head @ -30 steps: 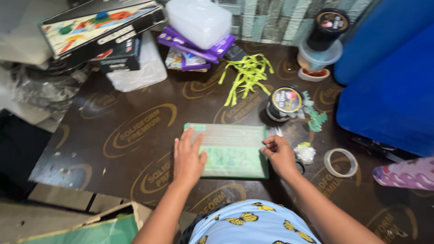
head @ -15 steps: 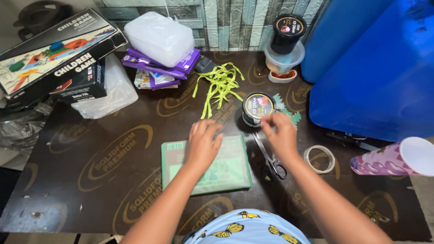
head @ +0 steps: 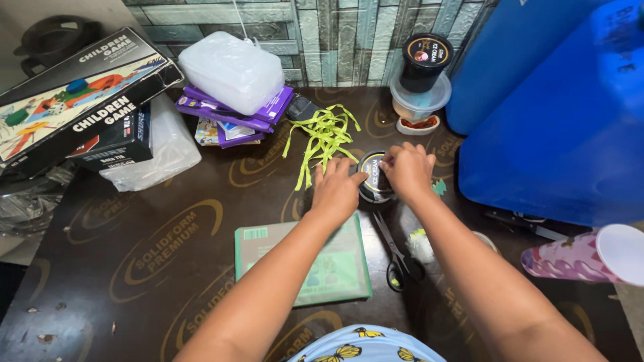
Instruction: The person wraps a box with green wrapping paper, folding the paper over it and securing it, then ties a green ribbon into a bow on top. They then lay out a second sheet of wrapping paper, place another children's game box on it, and begin folding the paper around that box.
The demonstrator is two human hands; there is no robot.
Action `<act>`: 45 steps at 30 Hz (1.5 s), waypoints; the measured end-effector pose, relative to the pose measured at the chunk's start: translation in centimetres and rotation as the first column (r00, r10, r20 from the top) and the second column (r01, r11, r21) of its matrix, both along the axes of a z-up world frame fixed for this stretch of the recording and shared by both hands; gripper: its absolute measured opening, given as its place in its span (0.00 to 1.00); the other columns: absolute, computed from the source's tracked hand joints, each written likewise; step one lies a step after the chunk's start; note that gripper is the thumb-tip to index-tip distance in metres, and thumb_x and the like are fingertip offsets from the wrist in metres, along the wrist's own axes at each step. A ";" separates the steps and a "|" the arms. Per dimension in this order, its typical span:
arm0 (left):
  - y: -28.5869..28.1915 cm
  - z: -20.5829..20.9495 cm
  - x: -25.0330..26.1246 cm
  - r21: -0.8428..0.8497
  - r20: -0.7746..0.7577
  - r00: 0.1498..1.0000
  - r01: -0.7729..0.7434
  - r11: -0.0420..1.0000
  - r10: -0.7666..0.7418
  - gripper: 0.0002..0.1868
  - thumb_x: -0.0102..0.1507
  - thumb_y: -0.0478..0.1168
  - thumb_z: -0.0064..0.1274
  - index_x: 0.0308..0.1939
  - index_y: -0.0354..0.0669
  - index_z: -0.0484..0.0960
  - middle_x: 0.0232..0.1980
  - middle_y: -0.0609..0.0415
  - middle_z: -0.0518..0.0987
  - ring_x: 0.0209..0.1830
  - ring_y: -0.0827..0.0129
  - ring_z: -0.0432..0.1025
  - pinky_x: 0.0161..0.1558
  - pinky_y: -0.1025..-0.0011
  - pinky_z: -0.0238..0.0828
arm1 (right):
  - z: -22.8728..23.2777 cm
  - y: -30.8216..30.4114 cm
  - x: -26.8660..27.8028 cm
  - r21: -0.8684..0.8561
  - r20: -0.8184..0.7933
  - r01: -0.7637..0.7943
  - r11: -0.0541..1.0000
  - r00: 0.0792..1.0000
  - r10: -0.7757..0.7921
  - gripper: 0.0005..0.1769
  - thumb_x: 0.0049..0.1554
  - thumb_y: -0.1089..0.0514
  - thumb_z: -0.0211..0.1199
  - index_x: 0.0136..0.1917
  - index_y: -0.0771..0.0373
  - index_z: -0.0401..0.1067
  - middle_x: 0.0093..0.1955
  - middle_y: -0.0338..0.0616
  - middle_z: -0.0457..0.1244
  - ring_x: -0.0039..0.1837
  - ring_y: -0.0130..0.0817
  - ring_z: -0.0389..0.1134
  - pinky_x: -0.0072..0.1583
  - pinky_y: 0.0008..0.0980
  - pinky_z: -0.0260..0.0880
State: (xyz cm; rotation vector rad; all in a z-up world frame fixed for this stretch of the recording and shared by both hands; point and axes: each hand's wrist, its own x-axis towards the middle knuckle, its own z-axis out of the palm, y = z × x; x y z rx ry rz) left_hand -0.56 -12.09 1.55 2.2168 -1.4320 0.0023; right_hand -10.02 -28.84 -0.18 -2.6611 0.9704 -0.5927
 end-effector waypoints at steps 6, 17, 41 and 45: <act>0.0 0.1 -0.1 0.065 0.001 1.000 -0.018 0.998 0.018 0.23 0.56 0.31 0.53 0.53 0.57 0.86 0.64 0.51 0.72 0.71 0.53 0.59 0.71 0.35 0.43 | 0.2 -0.5 0.0 0.098 0.049 -0.011 0.995 0.999 0.006 0.02 0.51 0.59 0.70 0.37 0.54 0.81 0.45 0.41 0.70 0.54 0.45 0.67 0.55 0.48 0.59; 5.6 -0.8 2.4 -0.398 -0.255 0.964 -0.179 0.900 0.079 0.18 0.59 0.30 0.55 0.53 0.47 0.84 0.58 0.46 0.75 0.60 0.49 0.67 0.63 0.57 0.65 | 2.6 7.6 -1.4 0.405 0.385 -0.441 0.801 0.877 0.288 0.06 0.53 0.61 0.70 0.44 0.63 0.78 0.41 0.44 0.68 0.45 0.36 0.70 0.49 0.34 0.69; 22.0 -2.7 -6.5 -0.089 -0.028 0.967 -0.253 0.963 0.252 0.24 0.51 0.29 0.56 0.51 0.49 0.86 0.56 0.47 0.74 0.61 0.50 0.65 0.63 0.54 0.61 | -2.3 18.8 -1.4 0.367 0.100 -0.611 0.701 0.775 0.623 0.21 0.40 0.53 0.79 0.45 0.55 0.74 0.41 0.35 0.67 0.50 0.38 0.66 0.55 0.41 0.58; 22.0 -2.9 -6.4 -0.090 -0.028 0.966 -0.259 0.962 0.257 0.24 0.53 0.30 0.56 0.53 0.47 0.84 0.57 0.47 0.74 0.62 0.51 0.65 0.64 0.54 0.60 | -2.6 18.2 -2.4 0.385 0.207 -0.654 0.651 0.749 0.630 0.16 0.45 0.56 0.76 0.47 0.54 0.77 0.45 0.36 0.67 0.53 0.38 0.66 0.58 0.40 0.59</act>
